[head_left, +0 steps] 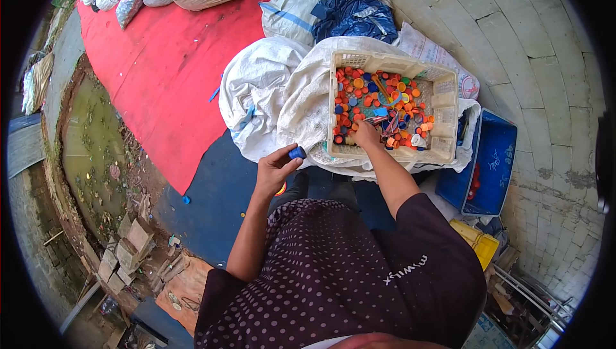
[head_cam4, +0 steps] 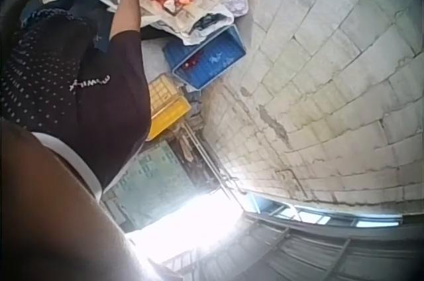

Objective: The recorder is sorting plastic bottle caps by color into different containers.

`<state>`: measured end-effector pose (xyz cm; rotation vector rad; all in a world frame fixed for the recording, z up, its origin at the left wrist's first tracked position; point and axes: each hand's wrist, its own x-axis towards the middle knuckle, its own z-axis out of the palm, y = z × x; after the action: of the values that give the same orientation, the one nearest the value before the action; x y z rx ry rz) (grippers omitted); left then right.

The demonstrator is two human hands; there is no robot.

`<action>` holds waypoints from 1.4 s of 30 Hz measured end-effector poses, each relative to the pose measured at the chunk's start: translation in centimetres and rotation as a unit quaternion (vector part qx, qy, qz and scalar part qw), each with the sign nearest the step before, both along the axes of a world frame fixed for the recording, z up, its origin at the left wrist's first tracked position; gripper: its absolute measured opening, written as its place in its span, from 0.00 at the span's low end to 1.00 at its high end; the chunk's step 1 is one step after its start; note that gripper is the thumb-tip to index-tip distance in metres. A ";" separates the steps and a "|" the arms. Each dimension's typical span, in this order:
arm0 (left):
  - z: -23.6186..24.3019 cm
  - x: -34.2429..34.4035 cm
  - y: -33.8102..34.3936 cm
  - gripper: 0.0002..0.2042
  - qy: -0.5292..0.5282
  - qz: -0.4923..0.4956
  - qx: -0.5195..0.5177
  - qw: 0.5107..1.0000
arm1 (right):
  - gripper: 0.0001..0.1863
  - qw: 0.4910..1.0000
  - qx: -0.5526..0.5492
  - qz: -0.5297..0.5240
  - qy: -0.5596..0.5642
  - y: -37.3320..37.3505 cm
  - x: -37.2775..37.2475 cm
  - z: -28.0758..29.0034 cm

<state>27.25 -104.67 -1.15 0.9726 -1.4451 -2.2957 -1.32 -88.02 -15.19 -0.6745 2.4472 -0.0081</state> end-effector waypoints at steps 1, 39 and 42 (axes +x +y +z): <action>-0.2 0.7 -0.2 0.20 -0.002 0.001 0.000 1.000 | 0.22 0.999 0.019 0.024 0.021 -0.6 0.1 0.2; -1.0 0.4 1.3 0.20 -0.014 0.041 -0.029 0.999 | 0.23 0.975 0.103 0.175 -0.090 -2.0 -0.9 0.5; -1.1 0.3 1.6 0.20 -0.011 0.046 -0.015 0.999 | 0.21 0.970 0.078 0.201 -0.111 -1.2 -1.5 0.2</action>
<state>27.57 -103.07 -2.29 1.0378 -1.4091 -2.1981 -2.77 -89.23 -15.03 -1.0260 2.0378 0.2530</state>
